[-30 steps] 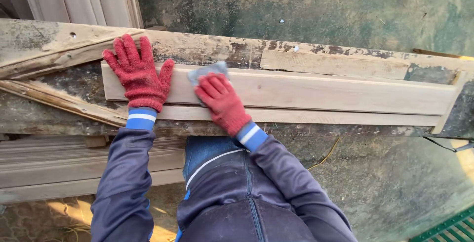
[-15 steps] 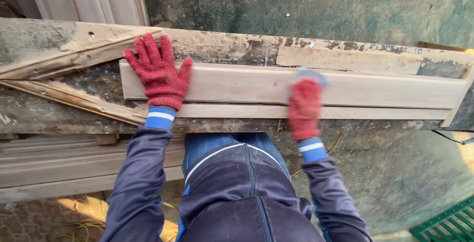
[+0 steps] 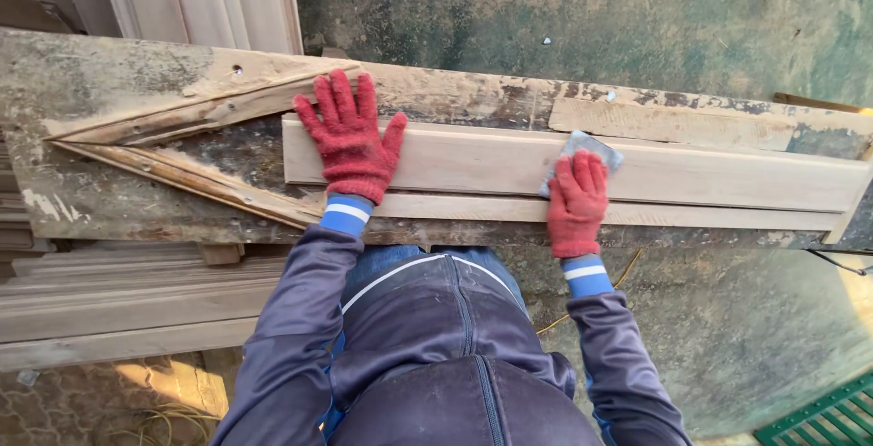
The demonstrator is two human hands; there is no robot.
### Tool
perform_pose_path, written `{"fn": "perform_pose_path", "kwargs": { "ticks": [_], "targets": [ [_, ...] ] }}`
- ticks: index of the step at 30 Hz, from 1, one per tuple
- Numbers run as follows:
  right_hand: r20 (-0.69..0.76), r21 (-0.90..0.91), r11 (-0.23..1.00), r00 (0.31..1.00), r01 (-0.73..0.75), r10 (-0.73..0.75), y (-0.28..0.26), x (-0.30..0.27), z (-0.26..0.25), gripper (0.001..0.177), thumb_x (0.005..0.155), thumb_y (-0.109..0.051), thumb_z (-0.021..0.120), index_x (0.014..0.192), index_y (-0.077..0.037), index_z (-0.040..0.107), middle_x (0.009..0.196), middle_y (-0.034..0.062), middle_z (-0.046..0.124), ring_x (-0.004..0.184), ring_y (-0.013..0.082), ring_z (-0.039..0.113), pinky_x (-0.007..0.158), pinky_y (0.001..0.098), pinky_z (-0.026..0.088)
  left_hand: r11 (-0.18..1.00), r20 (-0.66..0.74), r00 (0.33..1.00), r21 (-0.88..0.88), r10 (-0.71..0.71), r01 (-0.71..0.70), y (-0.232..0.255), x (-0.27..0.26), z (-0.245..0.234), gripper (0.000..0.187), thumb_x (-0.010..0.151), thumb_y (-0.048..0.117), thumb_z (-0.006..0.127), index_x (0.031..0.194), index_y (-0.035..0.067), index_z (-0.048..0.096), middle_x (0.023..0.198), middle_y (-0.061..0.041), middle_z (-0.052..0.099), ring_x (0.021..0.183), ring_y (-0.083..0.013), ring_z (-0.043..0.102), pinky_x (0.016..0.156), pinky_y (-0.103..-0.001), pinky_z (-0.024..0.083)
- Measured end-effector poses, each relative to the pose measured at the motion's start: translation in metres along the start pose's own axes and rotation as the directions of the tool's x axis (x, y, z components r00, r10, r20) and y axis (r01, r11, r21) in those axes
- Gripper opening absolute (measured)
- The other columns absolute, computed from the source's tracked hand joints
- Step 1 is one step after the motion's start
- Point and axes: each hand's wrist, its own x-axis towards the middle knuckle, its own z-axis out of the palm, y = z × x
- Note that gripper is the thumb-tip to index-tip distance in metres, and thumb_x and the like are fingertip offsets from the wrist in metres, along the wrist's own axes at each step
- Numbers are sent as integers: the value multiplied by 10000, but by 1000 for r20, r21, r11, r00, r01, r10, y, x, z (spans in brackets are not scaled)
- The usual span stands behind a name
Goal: Sanding a long piece of wood molding by hand with sandpaper.
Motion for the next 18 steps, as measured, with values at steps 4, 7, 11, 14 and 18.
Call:
{"fn": "perform_pose_path", "kwargs": {
  "ticks": [4, 7, 11, 14, 18],
  "targets": [
    [-46, 527, 849, 999, 40, -19, -100, 16, 74, 537, 1007, -48, 698, 1484, -202, 505, 1556, -7, 510, 1473, 201, 481, 1337, 389, 280, 1000, 11, 1000, 1, 2, -2, -1, 1, -5, 762, 1028, 605, 580, 1551, 55, 513, 1603, -307, 403, 1511, -483, 306, 1235, -724, 16],
    [4, 121, 858, 864, 499, -503, -163, 39, 87, 253, 978, -221, 680, 1220, -178, 740, 1317, 127, 681, 1247, 379, 606, 1136, 573, 422, 999, -51, 998, -16, 39, -40, -5, 2, 0, 707, 1016, 508, 640, 1532, 38, 526, 1557, -320, 444, 1474, -490, 352, 1214, -734, 72],
    [122, 288, 956, 987, 61, -100, -99, 34, 26, 350, 1020, -227, 668, 1349, -110, 650, 1411, 139, 623, 1376, 322, 504, 1233, 494, 324, 999, -24, 999, 2, 35, -35, -5, -3, 2, 671, 1044, 482, 594, 1541, 38, 512, 1575, -310, 426, 1493, -483, 329, 1224, -728, 49],
    [-32, 43, 969, 970, -241, 243, 26, 4, -13, 423, 1020, -242, 722, 1425, -154, 636, 1509, 134, 550, 1449, 297, 413, 1244, 457, 295, 1000, -15, 1000, -11, 6, -6, -1, -3, 0, 684, 1031, 476, 598, 1548, 39, 499, 1580, -307, 423, 1497, -483, 324, 1225, -729, 49],
    [-191, -273, 950, 977, -150, 99, 103, -23, 46, 386, 956, -141, 748, 1335, -75, 725, 1478, 231, 571, 1407, 385, 474, 1191, 486, 381, 1000, -36, 999, -11, 9, -9, 0, 0, 1, 684, 1018, 475, 612, 1539, 42, 514, 1573, -301, 444, 1497, -478, 332, 1226, -726, 52]
  ]
}}
